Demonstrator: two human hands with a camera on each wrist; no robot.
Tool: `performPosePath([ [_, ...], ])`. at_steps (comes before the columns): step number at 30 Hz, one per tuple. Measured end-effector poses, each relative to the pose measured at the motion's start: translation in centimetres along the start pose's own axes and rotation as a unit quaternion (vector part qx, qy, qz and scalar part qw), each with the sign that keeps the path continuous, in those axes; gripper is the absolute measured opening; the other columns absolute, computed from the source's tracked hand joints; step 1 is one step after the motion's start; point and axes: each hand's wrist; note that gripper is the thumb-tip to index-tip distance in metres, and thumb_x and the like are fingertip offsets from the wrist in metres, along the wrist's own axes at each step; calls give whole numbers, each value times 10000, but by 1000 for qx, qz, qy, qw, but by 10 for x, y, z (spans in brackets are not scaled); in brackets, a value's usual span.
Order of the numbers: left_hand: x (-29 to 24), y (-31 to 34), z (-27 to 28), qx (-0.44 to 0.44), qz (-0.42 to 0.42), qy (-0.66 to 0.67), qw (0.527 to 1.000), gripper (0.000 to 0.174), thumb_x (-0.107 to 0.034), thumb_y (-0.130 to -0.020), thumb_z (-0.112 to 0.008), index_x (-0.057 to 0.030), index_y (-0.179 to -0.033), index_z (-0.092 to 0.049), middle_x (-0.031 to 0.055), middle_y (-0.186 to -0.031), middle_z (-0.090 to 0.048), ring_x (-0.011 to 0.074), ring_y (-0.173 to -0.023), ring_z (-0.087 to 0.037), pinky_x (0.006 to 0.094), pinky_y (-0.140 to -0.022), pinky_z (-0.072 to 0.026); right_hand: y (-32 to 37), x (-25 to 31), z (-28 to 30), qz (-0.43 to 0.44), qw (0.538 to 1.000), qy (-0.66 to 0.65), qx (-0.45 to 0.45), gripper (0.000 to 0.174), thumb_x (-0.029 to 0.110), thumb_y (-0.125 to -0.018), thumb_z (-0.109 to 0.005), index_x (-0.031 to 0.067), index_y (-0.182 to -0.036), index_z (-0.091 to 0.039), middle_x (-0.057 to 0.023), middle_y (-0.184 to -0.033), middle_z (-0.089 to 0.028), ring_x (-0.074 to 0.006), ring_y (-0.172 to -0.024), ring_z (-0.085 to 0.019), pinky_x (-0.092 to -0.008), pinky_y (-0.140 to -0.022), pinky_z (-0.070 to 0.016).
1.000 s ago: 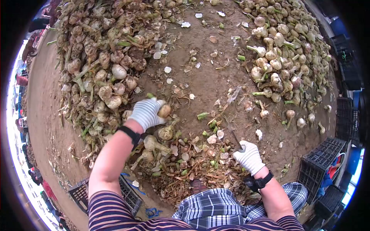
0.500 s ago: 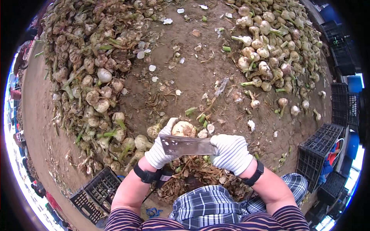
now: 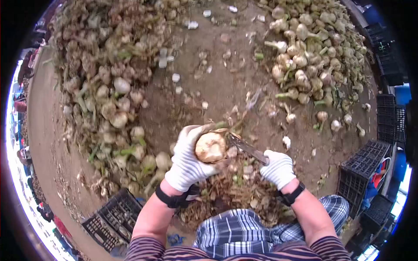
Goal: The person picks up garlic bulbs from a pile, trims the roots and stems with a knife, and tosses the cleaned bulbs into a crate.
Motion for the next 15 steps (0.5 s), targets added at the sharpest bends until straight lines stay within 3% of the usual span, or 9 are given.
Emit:
performPosePath([
  [1, 7, -11, 11, -31, -232, -298, 925, 766, -361, -486, -875, -75, -1121, -557, 147, -1001, -575, 255, -930, -577, 393, -798, -488, -3, 1, 5, 13, 997, -39, -63, 168, 197, -677, -597, 93, -807, -622, -167, -731, -632, -359, -702, -620, -425, -644, -494],
  [3, 20, -5, 23, -19, -174, -363, 915, 749, -357, -499, -865, -94, -1129, -557, 132, -1018, -563, 254, -962, -544, 396, -818, -474, 4, 8, 14, 54, 983, -94, -147, 111, 181, -669, -594, 93, -736, -596, -144, -623, -592, -350, -596, -588, -402, -550, -479],
  [6, 49, 2, 18, 45, 32, 26, 998, 746, -310, -599, -840, -104, -1211, -467, 89, -1060, -564, 188, -977, -562, 344, -845, -495, 17, 32, 28, 212, 959, -91, -162, 88, 176, -672, -575, 88, -672, -575, -132, -560, -551, -312, -482, -543, -387, -426, -439],
  [7, 62, 7, 17, 49, 35, 27, 998, 746, -310, -599, -840, -104, -1211, -467, 89, -1060, -564, 188, -977, -562, 344, -845, -495, 19, 42, 27, 206, 964, -98, -135, 77, 176, -671, -585, 108, -706, -592, -116, -584, -556, -319, -517, -559, -370, -477, -464],
  [9, 98, 12, 19, 55, 327, 377, 865, 643, -218, -729, -761, -90, -1239, -391, 65, -1056, -572, 137, -994, -555, 308, -829, -512, 18, 57, 26, 239, 960, -82, -122, 91, 182, -662, -598, 110, -718, -599, -120, -596, -561, -321, -529, -567, -383, -478, -462],
  [10, 73, 8, 17, 221, 172, 230, 932, 482, -283, -943, -500, -67, -1342, -337, 98, -1270, -504, 187, -1146, -519, 376, -1054, -386, 18, 61, 27, 236, 961, -81, -122, 91, 182, -662, -598, 110, -718, -599, -120, -596, -561, -321, -529, -567, -383, -478, -462],
  [11, 45, 15, 6, 141, 117, 155, 971, 458, -181, -820, -659, -109, -1193, -405, 56, -1055, -579, 149, -963, -567, 307, -833, -503, 18, 66, 29, 253, 957, -84, -115, 97, 185, -663, -600, 109, -723, -600, -122, -598, -563, -324, -533, -571, -390, -481, -463],
  [13, 58, 15, 6, 209, 61, 17, 976, 491, -195, -755, -715, -117, -1153, -439, 44, -1009, -595, 181, -907, -588, 311, -805, -503, 15, 66, 27, 271, 952, -87, -109, 103, 189, -663, -602, 108, -727, -601, -124, -601, -565, -326, -537, -574, -396, -484, -463],
  [15, 62, 32, 3, 132, -114, -207, 963, 483, -195, -703, -738, -115, -1107, -485, 43, -960, -609, 196, -881, -591, 346, -791, -500, 8, 54, 16, 246, 961, -75, -106, 119, 170, -666, -603, 86, -749, -619, -147, -660, -614, -338, -624, -614, -406, -546, -493],
])
Point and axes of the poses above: each hand's wrist, its own y-axis away from the middle knuckle, its own z-axis out of the back of the hand, x = y × z
